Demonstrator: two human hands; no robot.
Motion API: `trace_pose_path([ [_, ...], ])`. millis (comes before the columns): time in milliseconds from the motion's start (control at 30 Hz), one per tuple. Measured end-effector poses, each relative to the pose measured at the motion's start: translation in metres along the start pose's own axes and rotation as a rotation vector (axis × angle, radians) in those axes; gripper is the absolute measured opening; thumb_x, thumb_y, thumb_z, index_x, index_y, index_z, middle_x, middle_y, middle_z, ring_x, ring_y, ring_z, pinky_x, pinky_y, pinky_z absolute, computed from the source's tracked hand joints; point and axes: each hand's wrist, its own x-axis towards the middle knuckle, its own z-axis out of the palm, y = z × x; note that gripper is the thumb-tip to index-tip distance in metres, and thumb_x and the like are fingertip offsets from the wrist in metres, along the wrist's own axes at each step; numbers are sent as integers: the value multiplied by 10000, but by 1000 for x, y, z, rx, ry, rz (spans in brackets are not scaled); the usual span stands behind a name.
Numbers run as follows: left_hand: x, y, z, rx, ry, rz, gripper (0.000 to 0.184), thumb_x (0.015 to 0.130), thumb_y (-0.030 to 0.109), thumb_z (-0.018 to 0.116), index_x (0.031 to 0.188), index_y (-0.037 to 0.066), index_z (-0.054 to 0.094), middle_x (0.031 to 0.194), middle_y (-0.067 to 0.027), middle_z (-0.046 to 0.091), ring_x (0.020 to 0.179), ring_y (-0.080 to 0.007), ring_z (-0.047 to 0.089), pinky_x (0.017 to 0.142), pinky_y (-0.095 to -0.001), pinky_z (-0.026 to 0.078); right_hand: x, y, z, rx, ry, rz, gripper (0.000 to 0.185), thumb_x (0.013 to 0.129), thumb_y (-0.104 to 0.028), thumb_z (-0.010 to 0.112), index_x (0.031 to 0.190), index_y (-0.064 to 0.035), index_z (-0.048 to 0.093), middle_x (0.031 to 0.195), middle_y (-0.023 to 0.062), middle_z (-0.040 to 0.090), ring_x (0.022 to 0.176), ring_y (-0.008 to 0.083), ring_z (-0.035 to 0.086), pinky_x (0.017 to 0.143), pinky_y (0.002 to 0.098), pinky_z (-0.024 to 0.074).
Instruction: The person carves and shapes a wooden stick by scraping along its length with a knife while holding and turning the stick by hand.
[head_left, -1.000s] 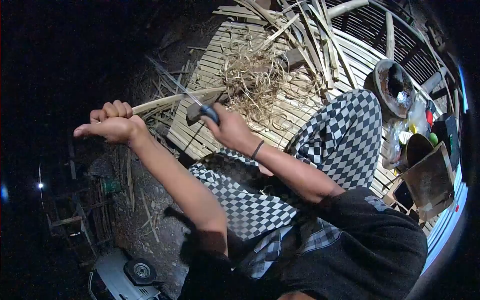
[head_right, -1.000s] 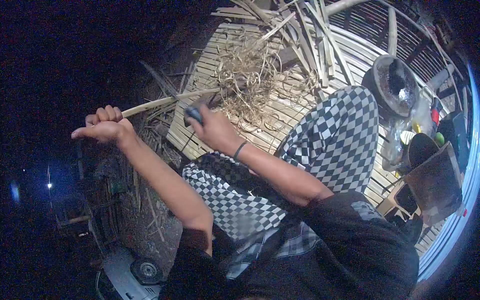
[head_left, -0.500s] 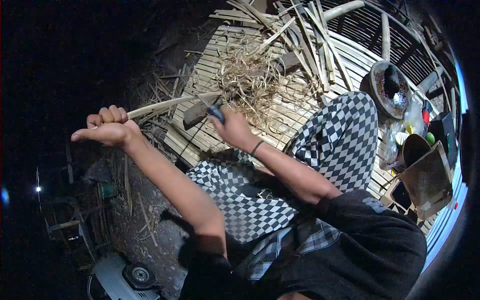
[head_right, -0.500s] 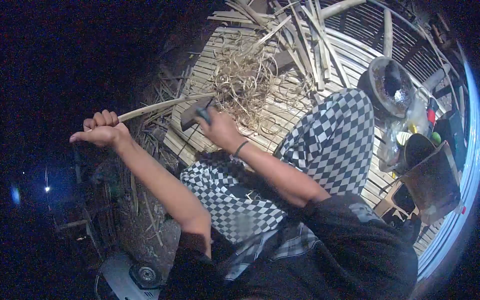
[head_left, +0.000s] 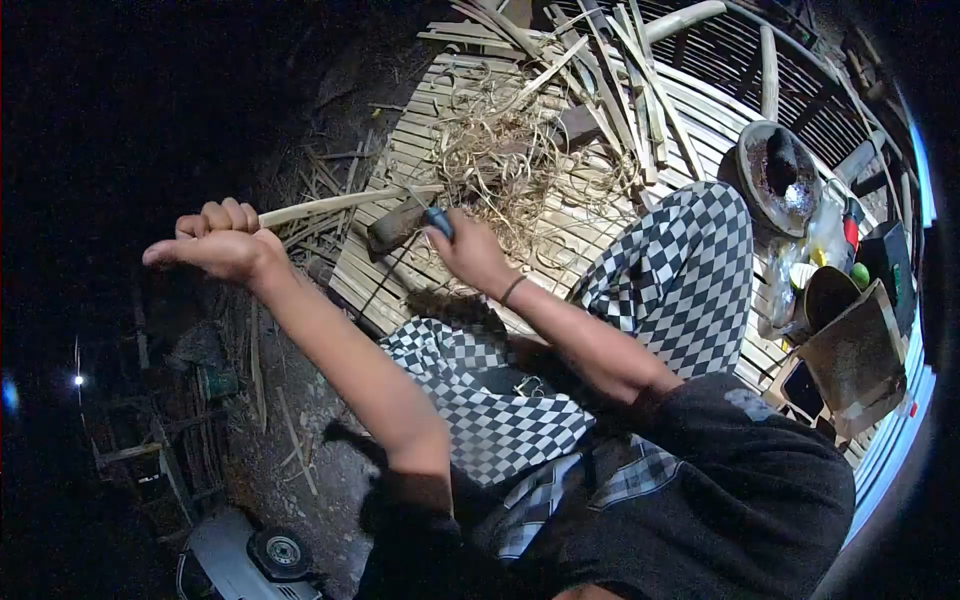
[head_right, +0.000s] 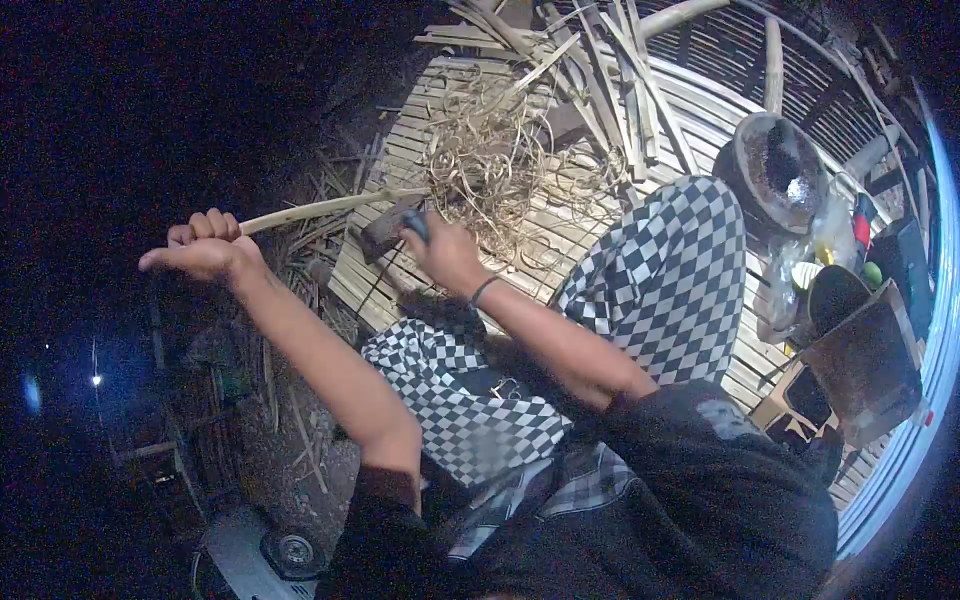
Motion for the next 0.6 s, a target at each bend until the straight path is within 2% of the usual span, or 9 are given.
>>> trace_pose_path([
  [67,-3,-1,11,28,15,-8,652,874,813,149,667,195,153,484,43,147,430,-80,115,383,-251,90,-11,-45,-13,113,-28,-76,322,931,-352,619,963,-43,533,664,219,610,611,435,618,557,508,477],
  [133,-6,-1,16,68,59,2,636,895,789,149,669,194,149,483,46,152,421,-81,143,365,-234,124,-18,-68,-11,104,-50,-115,323,932,-347,617,1008,-52,511,637,223,599,606,452,608,548,515,469],
  [233,-12,6,15,96,98,37,635,898,784,144,670,192,147,483,45,152,421,-82,141,369,-239,116,-21,-87,-15,130,-93,-138,328,933,-344,614,1023,-49,504,632,227,600,612,454,612,550,517,472],
  [300,-13,7,9,84,94,53,635,898,785,144,674,191,143,483,45,152,420,-83,138,370,-242,112,-22,-79,-11,118,-117,-132,332,934,-343,613,1023,-43,501,636,230,604,618,454,615,553,516,475],
  [400,-11,8,0,65,89,62,633,897,786,144,679,192,139,482,46,150,421,-84,129,374,-247,104,-4,-13,11,56,-43,10,331,931,-342,611,989,-28,527,645,234,611,636,453,622,564,515,487],
  [433,-10,9,0,50,94,54,632,896,786,143,681,193,139,482,46,149,423,-84,124,376,-249,100,1,-9,6,46,-42,71,333,929,-345,612,977,-25,534,648,239,610,642,455,622,565,513,488],
  [500,-9,5,2,52,91,39,630,895,788,147,683,194,138,482,47,148,422,-84,122,375,-250,100,-1,-6,5,7,-7,60,323,935,-339,607,981,-26,543,644,245,601,646,462,616,555,509,482],
  [567,-7,-1,8,48,94,19,629,894,789,152,685,196,137,482,47,148,422,-83,121,374,-252,100,-5,-27,-5,10,-14,-44,320,938,-330,606,966,-20,531,648,252,593,643,470,608,551,505,478],
  [600,-6,-5,11,59,89,40,630,895,788,155,683,196,139,482,47,145,424,-85,117,373,-252,101,-10,-42,-9,141,-56,-34,316,934,-321,615,961,-23,513,658,254,591,637,471,606,555,513,475],
])
